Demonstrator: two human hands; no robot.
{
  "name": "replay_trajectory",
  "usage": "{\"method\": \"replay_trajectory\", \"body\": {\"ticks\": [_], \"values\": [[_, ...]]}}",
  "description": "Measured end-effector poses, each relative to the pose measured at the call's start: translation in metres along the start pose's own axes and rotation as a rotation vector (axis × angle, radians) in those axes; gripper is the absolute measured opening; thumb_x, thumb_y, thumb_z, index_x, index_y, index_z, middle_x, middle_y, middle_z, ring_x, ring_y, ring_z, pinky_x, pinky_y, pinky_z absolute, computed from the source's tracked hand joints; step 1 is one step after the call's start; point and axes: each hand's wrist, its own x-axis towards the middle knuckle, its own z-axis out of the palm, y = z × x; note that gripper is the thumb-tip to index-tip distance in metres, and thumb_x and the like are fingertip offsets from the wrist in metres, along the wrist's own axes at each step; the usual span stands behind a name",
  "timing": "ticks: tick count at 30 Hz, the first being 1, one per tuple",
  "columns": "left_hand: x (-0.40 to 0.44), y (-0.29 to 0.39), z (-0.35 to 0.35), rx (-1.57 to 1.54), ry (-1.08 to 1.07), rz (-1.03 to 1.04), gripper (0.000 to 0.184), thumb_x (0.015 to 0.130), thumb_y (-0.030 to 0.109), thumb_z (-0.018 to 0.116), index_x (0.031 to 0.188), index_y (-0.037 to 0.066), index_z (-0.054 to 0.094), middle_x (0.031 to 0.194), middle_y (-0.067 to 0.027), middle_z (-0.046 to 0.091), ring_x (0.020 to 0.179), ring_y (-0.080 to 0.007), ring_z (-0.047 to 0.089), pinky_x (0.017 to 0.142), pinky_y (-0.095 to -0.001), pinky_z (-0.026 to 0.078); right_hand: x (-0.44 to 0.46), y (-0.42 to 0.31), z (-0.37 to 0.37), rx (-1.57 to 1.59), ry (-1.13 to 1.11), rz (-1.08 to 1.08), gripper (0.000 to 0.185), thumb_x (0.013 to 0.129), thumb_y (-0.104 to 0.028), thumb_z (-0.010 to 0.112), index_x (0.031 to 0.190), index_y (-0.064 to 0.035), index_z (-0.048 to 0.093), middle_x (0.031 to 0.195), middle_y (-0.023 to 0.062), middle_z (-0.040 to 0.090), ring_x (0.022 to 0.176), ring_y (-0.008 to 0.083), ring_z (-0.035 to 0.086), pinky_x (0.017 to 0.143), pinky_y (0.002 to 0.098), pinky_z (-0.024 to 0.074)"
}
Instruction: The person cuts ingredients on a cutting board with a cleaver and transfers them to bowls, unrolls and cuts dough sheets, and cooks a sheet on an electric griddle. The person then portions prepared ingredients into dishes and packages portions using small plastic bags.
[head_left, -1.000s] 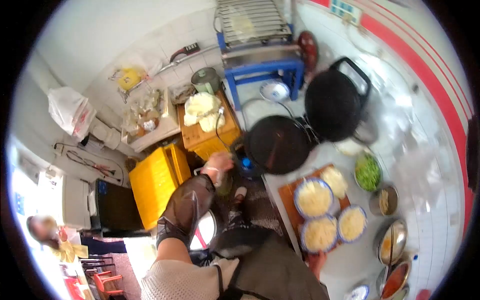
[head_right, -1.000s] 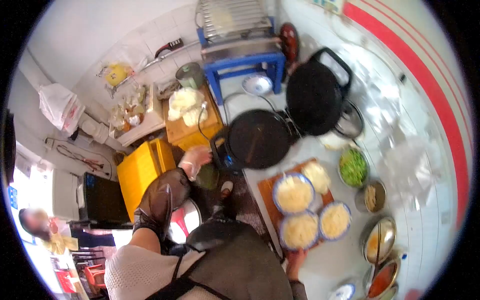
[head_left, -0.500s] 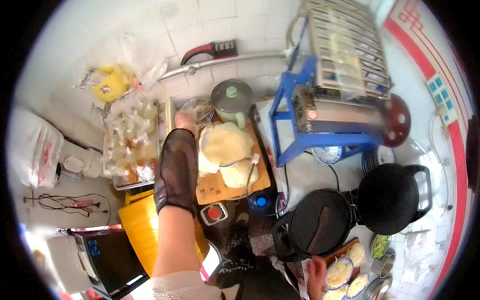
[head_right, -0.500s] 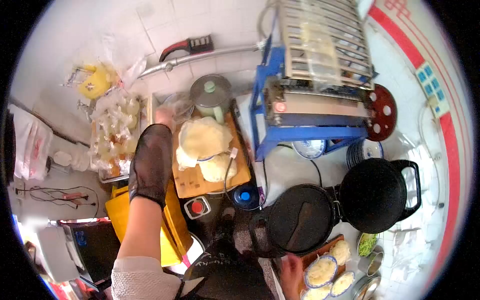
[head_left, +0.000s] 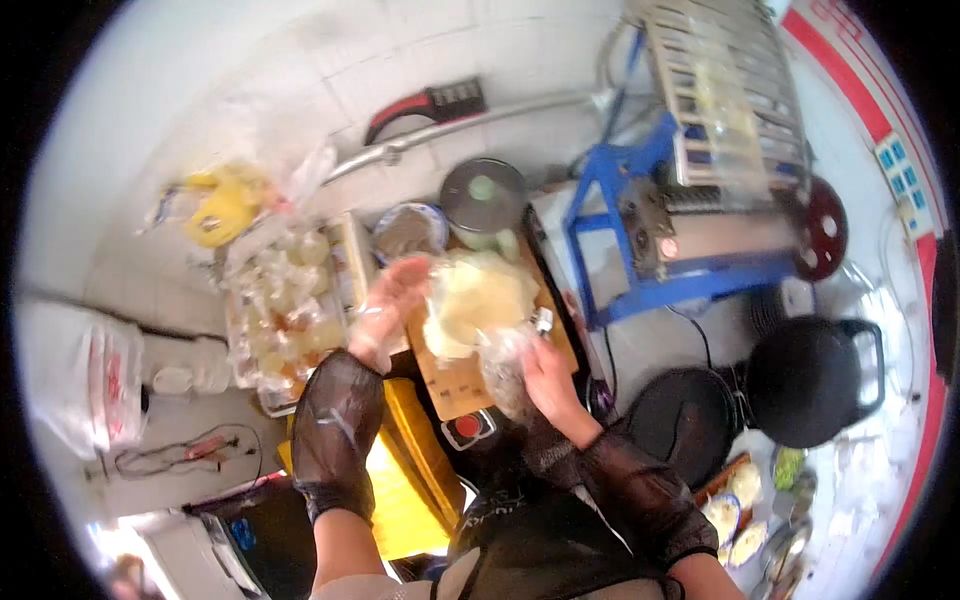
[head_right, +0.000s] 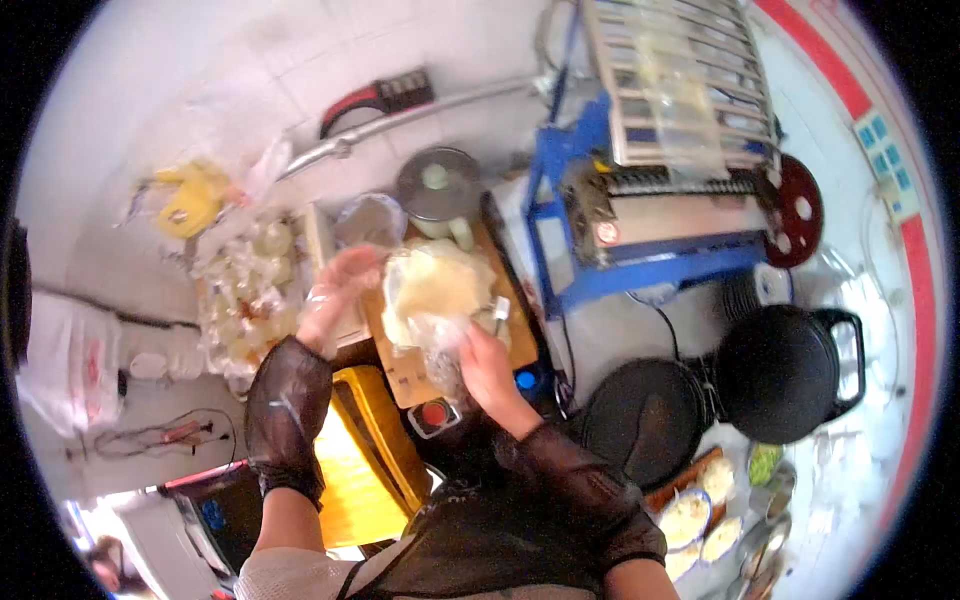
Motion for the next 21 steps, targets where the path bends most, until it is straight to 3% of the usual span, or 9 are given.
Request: {"method": "replay_trajectory", "body": {"ticks": [2,3,6,7,10,13,15,17,21], "values": [[0.075,-0.098,-0.041,0.577,-0.057,0.023,0.042,0.081,-0.004,0.055,0.123,0.004,0.051,0.126,-0.0106,0.052,0.118,-0.0227,0.047,0.101,-0.0353,0.039,-0.045,0.0,-0.043,0.025,0.0,0.097,0.024,0.089,-0.009,0.047,0.108,0.0015,0.057,0.097,0.0218,0.062,0.087,0.0351,0.062,0.077,0.0394,0.0483],[0.085,-0.124,-0.035,0.436,0.053,-0.018,0.034,0.084,0.007,0.057,0.118,0.005,0.058,0.128,-0.0134,0.053,0.112,-0.0309,0.053,0.097,-0.0354,0.041,-0.062,-0.016,-0.065,-0.005,-0.001,0.122,0.022,0.089,-0.007,0.045,0.105,0.0026,0.058,0.097,0.0221,0.062,0.089,0.0339,0.063,0.079,0.0374,0.0482],[0.126,-0.118,-0.017,1.751,-0.269,-0.016,0.04,0.084,0.014,0.052,0.122,0.003,0.053,0.126,-0.0175,0.051,0.119,-0.031,0.047,0.102,-0.0385,0.036,-0.112,0.002,-0.114,-0.05,0.168,0.294,0.022,0.09,-0.006,0.044,0.104,0.003,0.058,0.096,0.021,0.063,0.088,0.0315,0.063,0.08,0.0355,0.0479],[0.15,-0.168,-0.043,1.707,-0.095,0.459,0.037,0.083,0.012,0.053,0.12,0.006,0.055,0.12,-0.0177,0.054,0.111,-0.0327,0.052,0.094,-0.0402,0.043,-0.118,-0.015,-0.132,-0.004,0.242,0.285,0.022,0.089,-0.004,0.043,0.104,0.0023,0.058,0.094,0.0168,0.064,0.088,0.0262,0.062,0.081,0.034,0.0474],[0.183,-0.187,-0.053,1.74,-0.195,0.231,0.021,0.081,0.018,0.057,0.098,0.007,0.065,0.105,-0.0143,0.062,0.095,-0.0341,0.058,0.085,-0.0433,0.045,-0.128,-0.023,-0.173,-0.027,0.514,0.121,0.019,0.086,0.0,0.04,0.092,0.0011,0.059,0.068,0.0003,0.054,0.059,0.008,0.049,0.053,0.0252,0.0405],[0.184,-0.214,-0.065,1.706,0.013,0.429,0.027,0.082,0.02,0.058,0.104,0.006,0.065,0.098,-0.0135,0.065,0.094,-0.0284,0.061,0.085,-0.0412,0.047,-0.156,-0.011,-0.211,0.005,0.685,0.057,0.016,0.087,-0.002,0.041,0.085,0.0002,0.057,0.066,-0.0002,0.053,0.058,0.0087,0.048,0.051,0.0256,0.0387],[0.196,-0.213,-0.078,1.67,-0.084,0.391,0.031,0.087,0.023,0.055,0.112,0.004,0.06,0.104,-0.0169,0.064,0.097,-0.0332,0.059,0.085,-0.0415,0.048,-0.172,-0.016,-0.23,-0.007,0.829,0.201,0.016,0.09,-0.007,0.044,0.084,-0.0011,0.057,0.066,-0.0006,0.052,0.058,0.0088,0.048,0.051,0.0251,0.039],[0.175,-0.182,-0.073,1.1,-0.188,0.231,0.034,0.089,0.021,0.049,0.116,0.002,0.058,0.112,-0.0197,0.061,0.105,-0.0339,0.056,0.09,-0.0393,0.045,-0.201,-0.003,-0.247,-0.008,0.942,0.212,0.016,0.09,-0.008,0.045,0.084,-0.0012,0.057,0.065,-0.0005,0.052,0.057,0.0089,0.048,0.051,0.0251,0.0396],[0.164,-0.134,-0.055,1.25,0.015,0.143,0.039,0.092,0.024,0.042,0.122,0.002,0.055,0.123,-0.0182,0.056,0.112,-0.0299,0.053,0.097,-0.0369,0.04,-0.254,0.027,-0.275,-0.006,1.09,0.432,0.024,0.091,-0.016,0.045,0.09,0.0002,0.063,0.067,0.0056,0.058,0.061,0.0138,0.052,0.055,0.0293,0.0431]]}}
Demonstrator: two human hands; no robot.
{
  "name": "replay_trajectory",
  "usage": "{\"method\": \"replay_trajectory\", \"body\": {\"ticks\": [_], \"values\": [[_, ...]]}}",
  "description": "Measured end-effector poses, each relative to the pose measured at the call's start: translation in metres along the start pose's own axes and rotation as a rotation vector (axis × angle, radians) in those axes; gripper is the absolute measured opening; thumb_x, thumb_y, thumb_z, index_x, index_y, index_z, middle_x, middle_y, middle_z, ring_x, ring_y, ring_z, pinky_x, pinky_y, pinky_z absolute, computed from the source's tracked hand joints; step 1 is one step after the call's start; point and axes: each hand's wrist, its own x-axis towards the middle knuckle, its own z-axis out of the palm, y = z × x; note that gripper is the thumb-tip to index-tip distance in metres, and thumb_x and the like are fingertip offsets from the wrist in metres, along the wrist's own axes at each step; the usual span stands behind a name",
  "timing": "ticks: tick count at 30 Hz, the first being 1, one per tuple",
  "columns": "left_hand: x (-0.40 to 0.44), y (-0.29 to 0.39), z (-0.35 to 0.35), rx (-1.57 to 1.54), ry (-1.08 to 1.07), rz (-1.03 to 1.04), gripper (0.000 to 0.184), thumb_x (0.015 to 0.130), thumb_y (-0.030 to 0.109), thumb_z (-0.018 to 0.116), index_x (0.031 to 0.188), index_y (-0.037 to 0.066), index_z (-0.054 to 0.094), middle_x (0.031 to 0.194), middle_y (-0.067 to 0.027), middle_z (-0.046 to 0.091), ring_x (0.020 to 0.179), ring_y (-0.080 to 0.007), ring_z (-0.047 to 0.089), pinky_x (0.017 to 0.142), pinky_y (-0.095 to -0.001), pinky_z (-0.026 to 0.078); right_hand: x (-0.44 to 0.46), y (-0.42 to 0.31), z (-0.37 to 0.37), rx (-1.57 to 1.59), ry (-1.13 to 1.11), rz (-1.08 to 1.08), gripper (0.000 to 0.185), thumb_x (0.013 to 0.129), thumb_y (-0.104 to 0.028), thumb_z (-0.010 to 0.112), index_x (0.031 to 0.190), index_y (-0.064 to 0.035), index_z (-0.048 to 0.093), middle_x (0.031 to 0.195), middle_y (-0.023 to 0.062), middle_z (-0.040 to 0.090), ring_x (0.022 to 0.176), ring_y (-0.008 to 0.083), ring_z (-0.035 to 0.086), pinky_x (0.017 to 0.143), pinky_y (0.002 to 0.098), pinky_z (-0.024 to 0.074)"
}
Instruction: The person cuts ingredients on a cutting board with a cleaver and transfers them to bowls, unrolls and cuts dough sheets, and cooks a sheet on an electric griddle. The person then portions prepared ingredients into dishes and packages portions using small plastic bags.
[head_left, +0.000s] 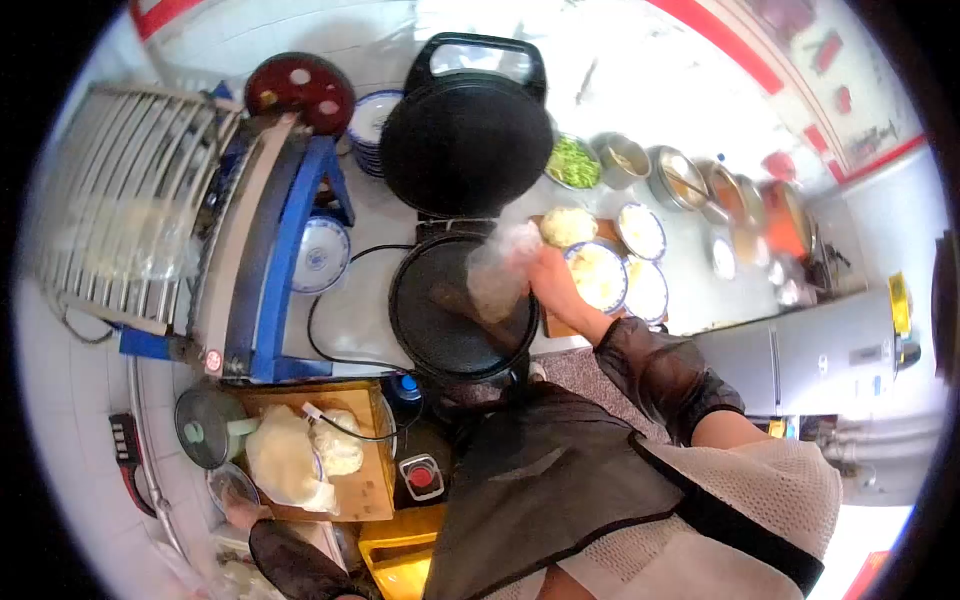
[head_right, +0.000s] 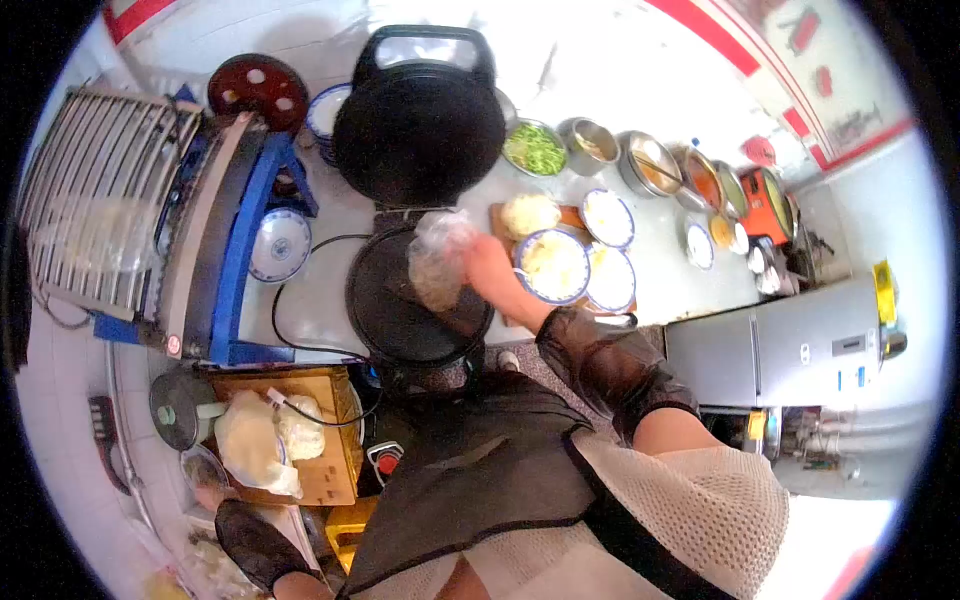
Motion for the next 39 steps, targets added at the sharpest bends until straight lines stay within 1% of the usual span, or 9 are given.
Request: {"method": "replay_trajectory", "body": {"ticks": [5,6,14,24,28,30,31,35,39], "values": [[0.006,-0.066,0.015,-0.455,0.458,0.009,0.046,0.094,0.03,0.042,0.126,-0.002,0.051,0.126,-0.0152,0.055,0.109,-0.0259,0.055,0.094,-0.034,0.043,0.013,0.056,-0.094,0.04,0.195,-0.023,0.022,0.09,-0.01,0.043,0.082,-0.0005,0.062,0.068,0.0042,0.059,0.051,0.0125,0.052,0.047,0.0267,0.0427],[-0.041,0.011,-0.034,-0.336,0.311,-0.211,0.042,0.094,0.028,0.046,0.119,-0.004,0.056,0.124,-0.0169,0.056,0.107,-0.024,0.056,0.092,-0.033,0.044,0.015,0.061,-0.116,0.037,0.236,-0.014,0.023,0.09,-0.011,0.044,0.082,-0.0002,0.062,0.068,0.0043,0.059,0.051,0.0126,0.053,0.048,0.0264,0.0427],[-0.173,0.076,-0.03,-0.235,0.548,0.217,0.036,0.095,0.031,0.048,0.106,0.001,0.064,0.111,-0.0177,0.059,0.102,-0.0306,0.056,0.087,-0.0423,0.046,0.094,0.132,-0.24,0.1,0.396,-0.136,0.023,0.087,-0.013,0.044,0.09,0.0036,0.06,0.075,0.0082,0.063,0.056,0.0143,0.057,0.05,0.0296,0.0464],[-0.42,0.484,0.023,-0.666,0.281,0.583,0.017,0.089,0.012,0.054,0.096,0.005,0.068,0.096,-0.0098,0.058,0.092,-0.0239,0.055,0.083,-0.0353,0.045,0.226,0.252,-0.371,0.158,0.002,0.08,0.03,0.083,-0.009,0.054,0.109,0.0048,0.055,0.093,0.0149,0.064,0.07,0.0226,0.062,0.058,0.0327,0.0508],[-0.496,0.575,0.068,-0.716,0.073,0.68,0.016,0.085,0.003,0.057,0.094,0.007,0.07,0.087,-0.0077,0.058,0.087,-0.022,0.055,0.079,-0.0323,0.045,0.17,0.317,-0.44,-0.9,0.441,-0.318,0.038,0.076,-0.021,0.066,0.103,0.0032,0.058,0.083,0.0217,0.064,0.084,0.0334,0.063,0.077,0.0429,0.05],[-0.528,0.611,0.083,-0.663,0.049,0.68,0.015,0.082,0.003,0.059,0.093,0.004,0.069,0.088,-0.0084,0.058,0.087,-0.0229,0.055,0.079,-0.0331,0.044,0.147,0.38,-0.452,-0.701,0.105,0.013,0.042,0.074,-0.02,0.068,0.107,0.0017,0.056,0.088,0.0205,0.064,0.084,0.0308,0.064,0.07,0.0403,0.0534],[-0.542,0.625,0.087,-0.661,-0.017,0.668,0.015,0.081,0.002,0.059,0.093,0.002,0.068,0.088,-0.0085,0.058,0.088,-0.0226,0.055,0.08,-0.033,0.044,0.12,0.326,-0.456,-0.205,-0.209,0.584,0.057,0.074,-0.024,0.072,0.118,0.0012,0.046,0.1,0.0194,0.061,0.092,0.0252,0.063,0.066,0.0366,0.0556],[-0.567,0.655,0.117,-0.954,-0.295,0.442,0.013,0.082,0.003,0.056,0.091,-0.004,0.063,0.09,-0.009,0.059,0.088,-0.021,0.054,0.081,-0.0316,0.041,0.09,0.36,-0.423,0.443,-0.023,0.363,0.042,0.077,-0.009,0.062,0.115,0.0013,0.047,0.094,0.0134,0.062,0.074,0.023,0.065,0.062,0.0367,0.0582],[-0.555,0.652,0.129,-0.913,-0.352,0.511,0.02,0.089,0.013,0.057,0.097,-0.004,0.062,0.097,-0.0051,0.061,0.088,-0.0145,0.054,0.082,-0.0292,0.043,0.069,0.38,-0.45,0.41,0.154,0.457,0.038,0.077,-0.002,0.055,0.113,0.0005,0.047,0.1,0.0142,0.061,0.082,0.024,0.065,0.063,0.0375,0.058]]}}
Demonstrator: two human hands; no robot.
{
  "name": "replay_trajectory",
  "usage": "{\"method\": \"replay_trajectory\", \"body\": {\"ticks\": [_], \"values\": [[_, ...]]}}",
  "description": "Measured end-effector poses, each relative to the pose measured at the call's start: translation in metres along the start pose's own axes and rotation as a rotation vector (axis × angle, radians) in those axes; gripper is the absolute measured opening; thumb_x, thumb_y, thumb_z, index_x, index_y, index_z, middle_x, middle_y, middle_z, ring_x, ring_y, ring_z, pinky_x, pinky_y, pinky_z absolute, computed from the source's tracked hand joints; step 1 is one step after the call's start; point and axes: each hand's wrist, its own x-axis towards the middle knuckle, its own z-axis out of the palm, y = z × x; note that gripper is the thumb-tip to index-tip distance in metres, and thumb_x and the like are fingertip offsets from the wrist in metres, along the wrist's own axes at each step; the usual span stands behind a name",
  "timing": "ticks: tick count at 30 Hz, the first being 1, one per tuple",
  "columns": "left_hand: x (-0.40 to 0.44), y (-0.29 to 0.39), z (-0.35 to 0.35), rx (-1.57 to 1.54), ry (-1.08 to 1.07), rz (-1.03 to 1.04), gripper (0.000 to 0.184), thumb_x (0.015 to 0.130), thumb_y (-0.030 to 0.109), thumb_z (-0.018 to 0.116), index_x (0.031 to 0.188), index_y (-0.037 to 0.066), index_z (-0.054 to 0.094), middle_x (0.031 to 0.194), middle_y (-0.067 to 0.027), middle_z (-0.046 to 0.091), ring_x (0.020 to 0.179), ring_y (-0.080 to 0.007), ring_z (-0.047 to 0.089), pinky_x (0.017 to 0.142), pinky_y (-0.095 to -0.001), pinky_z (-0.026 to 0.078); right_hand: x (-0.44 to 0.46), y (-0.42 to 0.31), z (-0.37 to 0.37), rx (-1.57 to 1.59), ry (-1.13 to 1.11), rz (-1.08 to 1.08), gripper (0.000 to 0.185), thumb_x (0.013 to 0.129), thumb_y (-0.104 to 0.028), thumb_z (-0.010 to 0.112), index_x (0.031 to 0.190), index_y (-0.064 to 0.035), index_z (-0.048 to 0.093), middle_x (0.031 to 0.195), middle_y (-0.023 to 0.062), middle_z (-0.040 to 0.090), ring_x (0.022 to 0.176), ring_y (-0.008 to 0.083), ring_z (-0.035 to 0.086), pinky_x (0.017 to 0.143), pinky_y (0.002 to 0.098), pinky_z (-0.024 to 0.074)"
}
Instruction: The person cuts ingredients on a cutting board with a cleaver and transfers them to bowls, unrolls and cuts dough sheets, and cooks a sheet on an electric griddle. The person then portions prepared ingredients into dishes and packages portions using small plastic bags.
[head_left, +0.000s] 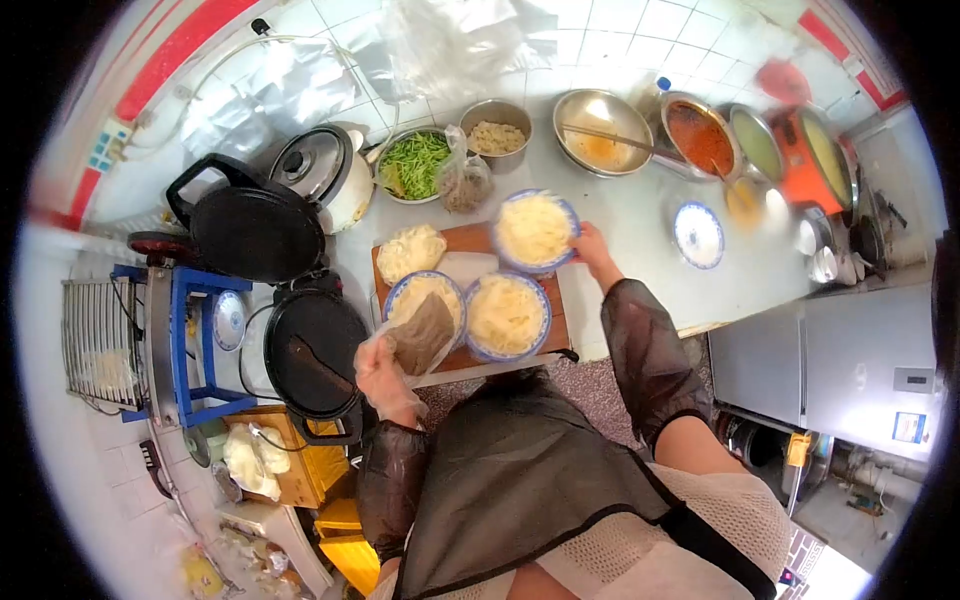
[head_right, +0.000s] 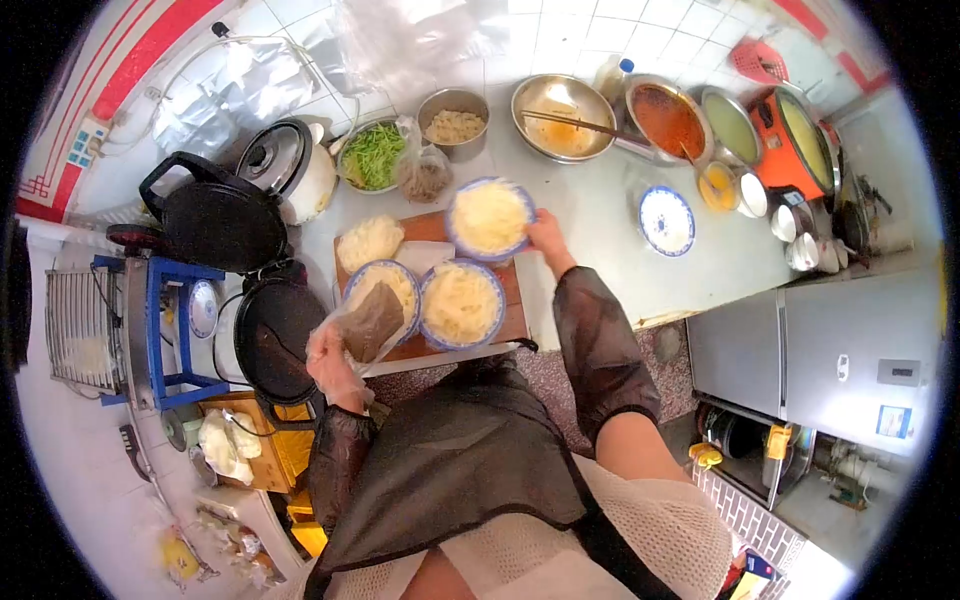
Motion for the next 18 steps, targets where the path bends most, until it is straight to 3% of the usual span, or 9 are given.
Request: {"method": "replay_trajectory", "body": {"ticks": [2,5,9,11,13,14,15,16,18], "values": [[0.0,0.006,0.0,-0.235,0.143,-0.165,0.011,0.082,0.004,0.058,0.087,-0.005,0.06,0.084,-0.0047,0.058,0.081,-0.0164,0.053,0.076,-0.0301,0.043,-0.012,0.013,-0.032,0.04,0.176,-0.032,0.038,0.077,-0.001,0.052,0.114,0.0,0.045,0.1,0.0141,0.061,0.08,0.025,0.065,0.061,0.0383,0.0577],[-0.001,0.006,-0.013,-0.175,0.206,-0.159,0.011,0.082,0.007,0.06,0.084,-0.004,0.058,0.084,-0.0041,0.058,0.077,-0.0152,0.052,0.073,-0.0293,0.043,-0.009,0.034,-0.068,0.147,0.374,-0.01,0.038,0.08,-0.003,0.052,0.117,0.0,0.043,0.099,0.0146,0.061,0.079,0.0262,0.065,0.062,0.0389,0.0572],[-0.008,-0.019,-0.036,0.021,0.287,-0.205,0.018,0.086,0.013,0.063,0.091,-0.004,0.063,0.091,-0.0071,0.063,0.082,-0.0145,0.056,0.075,-0.029,0.045,-0.006,0.061,-0.092,0.429,0.279,-0.061,0.027,0.089,-0.012,0.053,0.112,0.0008,0.046,0.096,0.0142,0.06,0.073,0.0253,0.064,0.065,0.0365,0.0564],[-0.016,0.002,-0.041,0.064,0.28,-0.143,0.014,0.084,0.01,0.061,0.088,-0.003,0.059,0.087,-0.0061,0.059,0.08,-0.0151,0.052,0.075,-0.029,0.043,-0.021,0.064,-0.092,0.346,0.247,0.116,0.022,0.09,-0.015,0.052,0.106,0.0008,0.052,0.084,0.0102,0.059,0.065,0.0213,0.062,0.057,0.0345,0.0555],[-0.024,0.007,-0.043,0.029,0.262,-0.081,0.01,0.084,0.009,0.06,0.085,0.0,0.057,0.084,-0.0047,0.055,0.079,-0.0152,0.049,0.076,-0.0294,0.043,-0.03,0.109,-0.073,-0.037,0.234,0.054,0.024,0.089,-0.024,0.057,0.095,-0.0001,0.055,0.067,0.0059,0.057,0.053,0.0177,0.059,0.046,0.0332,0.0525],[-0.029,0.017,-0.036,-0.158,0.309,-0.21,0.011,0.085,0.011,0.06,0.085,0.0,0.058,0.085,-0.0044,0.056,0.08,-0.0153,0.051,0.077,-0.0302,0.043,-0.058,0.095,-0.043,-0.041,-0.038,0.146,0.021,0.088,-0.019,0.059,0.098,-0.0011,0.053,0.07,0.0089,0.06,0.057,0.0188,0.062,0.049,0.0325,0.0541],[-0.033,0.012,-0.035,-0.094,0.358,-0.207,0.012,0.085,0.011,0.06,0.087,0.0,0.059,0.086,-0.0044,0.057,0.08,-0.0152,0.052,0.077,-0.03,0.044,-0.097,0.079,-0.005,0.119,-0.257,0.16,0.016,0.088,-0.011,0.055,0.102,-0.0022,0.051,0.081,0.0132,0.062,0.061,0.0206,0.064,0.051,0.0328,0.0552],[-0.036,0.002,-0.032,-0.03,0.403,-0.207,0.012,0.086,0.011,0.06,0.088,-0.001,0.06,0.087,-0.0043,0.058,0.081,-0.0151,0.053,0.077,-0.0298,0.044,-0.113,0.078,0.027,-0.184,-0.32,0.143,0.026,0.088,-0.009,0.055,0.111,-0.0005,0.049,0.094,0.0151,0.062,0.077,0.0229,0.065,0.067,0.0347,0.0553],[-0.044,-0.009,-0.023,-0.096,0.419,-0.246,0.013,0.086,0.012,0.06,0.089,-0.001,0.06,0.087,-0.0045,0.059,0.081,-0.0149,0.053,0.077,-0.0296,0.044,-0.117,0.109,0.063,-0.153,-0.18,-0.323,0.037,0.085,-0.009,0.057,0.118,0.0016,0.046,0.106,0.0136,0.059,0.093,0.0236,0.06,0.084,0.0343,0.0492]]}}
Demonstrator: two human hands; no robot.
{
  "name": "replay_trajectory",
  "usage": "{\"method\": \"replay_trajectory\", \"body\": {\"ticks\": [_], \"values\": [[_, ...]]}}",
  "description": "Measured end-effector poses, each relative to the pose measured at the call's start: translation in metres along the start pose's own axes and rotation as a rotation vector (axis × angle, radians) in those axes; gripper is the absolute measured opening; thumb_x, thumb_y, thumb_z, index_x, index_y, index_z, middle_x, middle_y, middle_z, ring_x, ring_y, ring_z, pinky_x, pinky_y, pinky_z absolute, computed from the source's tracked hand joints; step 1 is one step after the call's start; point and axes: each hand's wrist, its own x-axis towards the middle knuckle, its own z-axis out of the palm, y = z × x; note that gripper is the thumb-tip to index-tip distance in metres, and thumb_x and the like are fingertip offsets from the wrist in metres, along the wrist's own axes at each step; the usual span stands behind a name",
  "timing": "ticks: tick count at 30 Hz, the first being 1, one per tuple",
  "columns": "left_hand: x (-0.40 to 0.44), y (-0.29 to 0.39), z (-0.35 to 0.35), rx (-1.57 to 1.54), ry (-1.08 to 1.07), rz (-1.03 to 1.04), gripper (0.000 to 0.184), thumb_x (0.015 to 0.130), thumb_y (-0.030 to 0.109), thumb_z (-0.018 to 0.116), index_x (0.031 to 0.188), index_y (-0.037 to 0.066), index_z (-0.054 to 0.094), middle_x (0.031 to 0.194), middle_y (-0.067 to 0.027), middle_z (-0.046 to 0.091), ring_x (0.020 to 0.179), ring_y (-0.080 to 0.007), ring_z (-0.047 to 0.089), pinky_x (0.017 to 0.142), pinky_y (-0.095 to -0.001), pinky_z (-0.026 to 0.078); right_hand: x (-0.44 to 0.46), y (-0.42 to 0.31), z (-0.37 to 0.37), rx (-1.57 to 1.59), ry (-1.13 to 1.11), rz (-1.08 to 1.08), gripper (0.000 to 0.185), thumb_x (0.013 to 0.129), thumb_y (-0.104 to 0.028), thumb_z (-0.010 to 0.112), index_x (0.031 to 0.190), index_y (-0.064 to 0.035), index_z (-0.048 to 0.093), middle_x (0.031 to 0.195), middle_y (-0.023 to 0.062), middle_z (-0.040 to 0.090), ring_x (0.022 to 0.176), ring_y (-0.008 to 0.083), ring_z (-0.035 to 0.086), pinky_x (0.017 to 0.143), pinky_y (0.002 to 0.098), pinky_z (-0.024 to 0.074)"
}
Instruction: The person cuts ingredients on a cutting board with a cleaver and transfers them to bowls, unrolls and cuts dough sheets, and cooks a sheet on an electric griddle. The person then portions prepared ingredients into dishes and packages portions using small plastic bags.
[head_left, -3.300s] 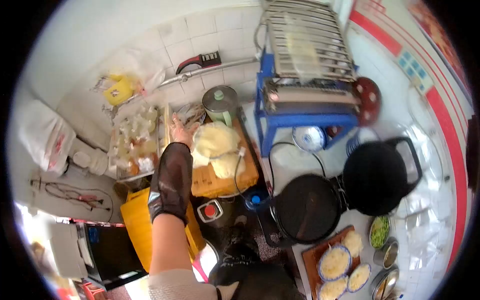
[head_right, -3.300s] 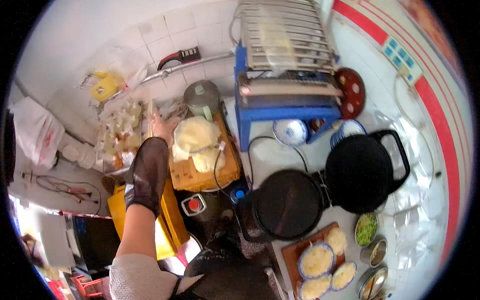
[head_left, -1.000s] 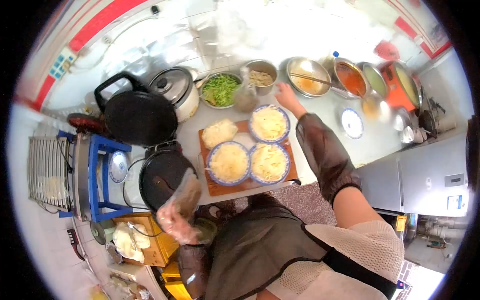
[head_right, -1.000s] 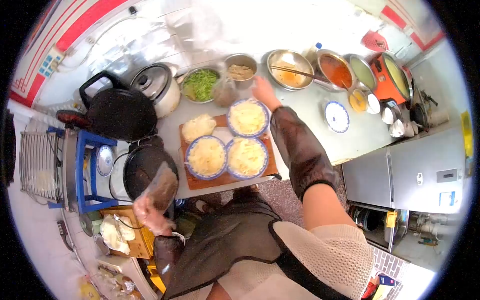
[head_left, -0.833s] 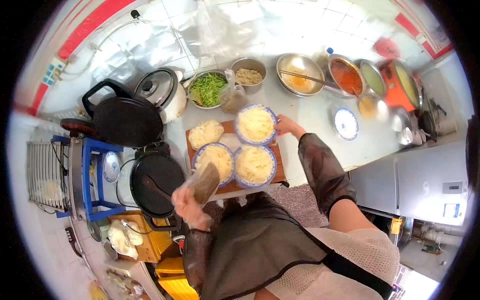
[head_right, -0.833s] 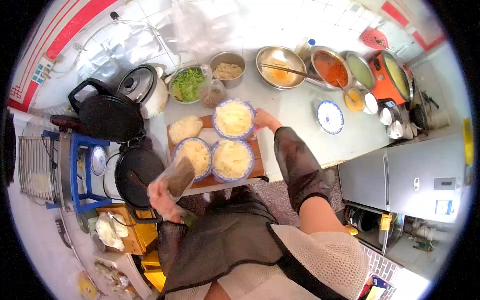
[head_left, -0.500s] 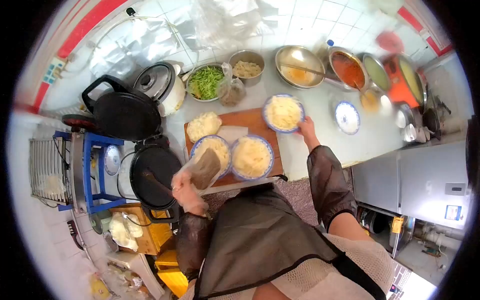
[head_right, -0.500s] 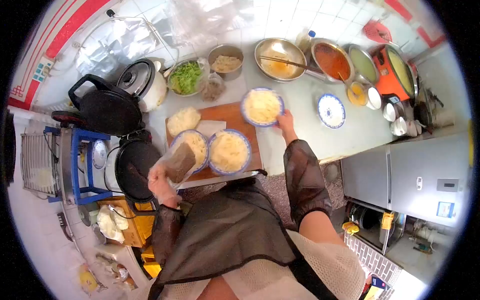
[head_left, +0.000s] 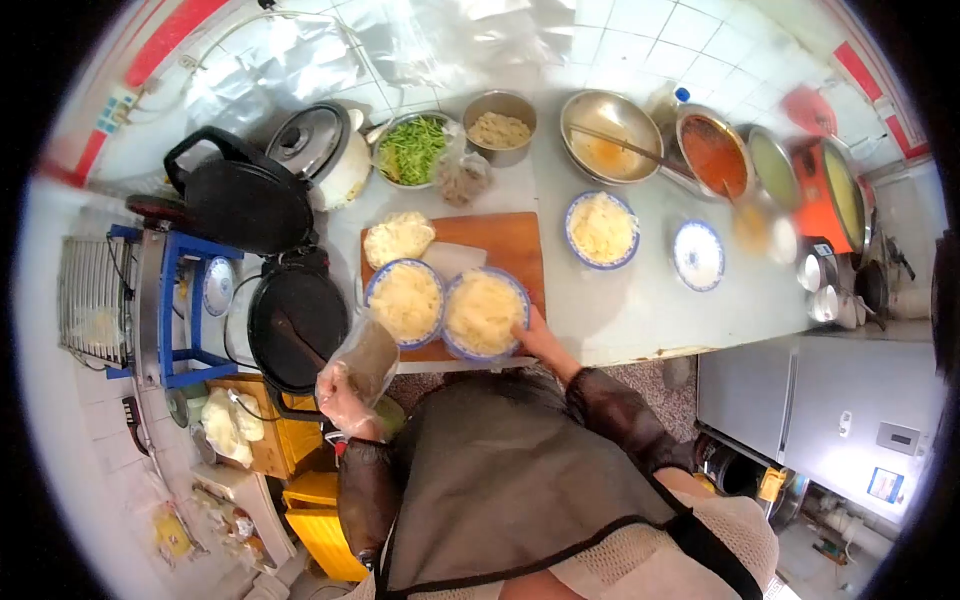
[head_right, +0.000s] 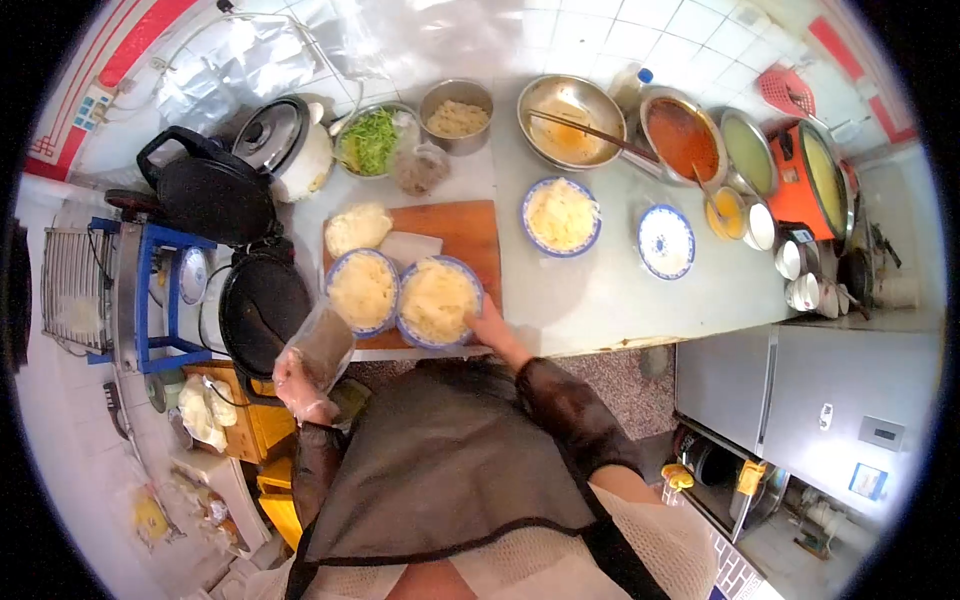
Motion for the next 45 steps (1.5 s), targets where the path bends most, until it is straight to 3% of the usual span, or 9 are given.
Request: {"method": "replay_trajectory", "body": {"ticks": [4,15,21,25,26,28,32,41,45], "values": [[-0.012,0.001,0.011,-0.019,0.051,-0.034,0.015,0.086,0.013,0.062,0.09,-0.002,0.061,0.087,-0.0044,0.06,0.08,-0.0149,0.054,0.074,-0.0293,0.045,0.004,-0.02,-0.018,0.045,-0.027,0.132,0.049,0.08,-0.006,0.058,0.126,0.0025,0.041,0.111,0.0106,0.058,0.101,0.0233,0.054,0.094,0.0324,0.0416],[-0.04,-0.001,0.036,0.009,-0.081,-0.009,0.008,0.085,0.009,0.061,0.083,0.001,0.062,0.081,-0.0005,0.06,0.074,-0.0098,0.052,0.07,-0.0253,0.042,0.124,-0.04,-0.093,0.343,0.29,0.222,0.046,0.084,0.001,0.049,0.127,-0.0059,0.037,0.115,0.0111,0.054,0.098,0.0253,0.058,0.07,0.0377,0.0533],[-0.046,-0.005,0.043,0.056,-0.242,0.131,0.009,0.084,0.007,0.064,0.089,-0.001,0.065,0.085,-0.0011,0.063,0.076,-0.0106,0.055,0.073,-0.0247,0.044,0.187,-0.062,-0.068,0.662,0.335,0.25,0.048,0.084,0.004,0.048,0.129,-0.0078,0.033,0.121,0.0136,0.05,0.105,0.0299,0.055,0.083,0.0458,0.0491],[-0.055,-0.034,0.041,-0.052,-0.411,-0.311,0.015,0.082,0.011,0.067,0.091,-0.002,0.067,0.087,-0.0023,0.065,0.075,-0.0107,0.057,0.067,-0.0262,0.047,0.187,-0.045,-0.073,0.79,0.195,0.272,0.044,0.086,0.001,0.049,0.128,-0.0057,0.035,0.121,0.0133,0.05,0.11,0.031,0.054,0.088,0.0441,0.0483],[-0.048,-0.061,0.04,0.2,-0.542,-0.113,0.02,0.085,0.017,0.065,0.095,0.0,0.068,0.087,-0.0021,0.065,0.075,-0.0108,0.058,0.067,-0.0264,0.048,0.181,-0.044,-0.071,0.783,0.179,0.277,0.044,0.086,0.001,0.049,0.128,-0.0057,0.035,0.121,0.0133,0.05,0.11,0.031,0.054,0.088,0.0441,0.0483],[-0.054,-0.038,0.057,0.184,-0.75,-0.205,0.019,0.089,0.017,0.06,0.098,0.001,0.066,0.088,-0.0001,0.063,0.078,-0.0091,0.055,0.071,-0.024,0.045,0.156,-0.039,-0.07,0.703,0.153,0.36,0.036,0.087,-0.003,0.053,0.121,-0.0045,0.042,0.117,0.0111,0.053,0.106,0.0278,0.056,0.085,0.0401,0.0491],[-0.032,-0.12,0.078,-0.018,-0.891,-0.433,0.021,0.088,0.019,0.062,0.098,0.001,0.066,0.088,-0.0009,0.063,0.078,-0.009,0.056,0.07,-0.0245,0.046,0.092,-0.054,-0.005,-0.674,-0.009,-0.494,0.029,0.076,-0.009,0.062,0.104,-0.0046,0.053,0.106,0.018,0.052,0.1,0.0352,0.051,0.084,0.043,0.0421],[0.002,-0.101,0.06,0.029,-0.517,-0.571,0.021,0.087,0.018,0.062,0.1,0.003,0.065,0.091,-0.0038,0.065,0.08,-0.0146,0.06,0.073,-0.0278,0.048,0.099,-0.067,0.01,-0.957,-0.334,-0.624,0.039,0.068,-0.007,0.063,0.105,-0.0094,0.054,0.1,0.0203,0.048,0.097,0.0381,0.047,0.077,0.047,0.0424],[0.0,-0.101,0.055,-0.128,-0.735,-0.599,0.028,0.088,0.022,0.061,0.107,0.0,0.063,0.095,-0.0042,0.065,0.084,-0.014,0.06,0.076,-0.0286,0.048,0.083,-0.065,-0.045,-1.012,-0.31,-0.523,0.035,0.069,-0.007,0.063,0.102,-0.0085,0.051,0.099,0.0207,0.049,0.089,0.04,0.051,0.072,0.0469,0.0444]]}}
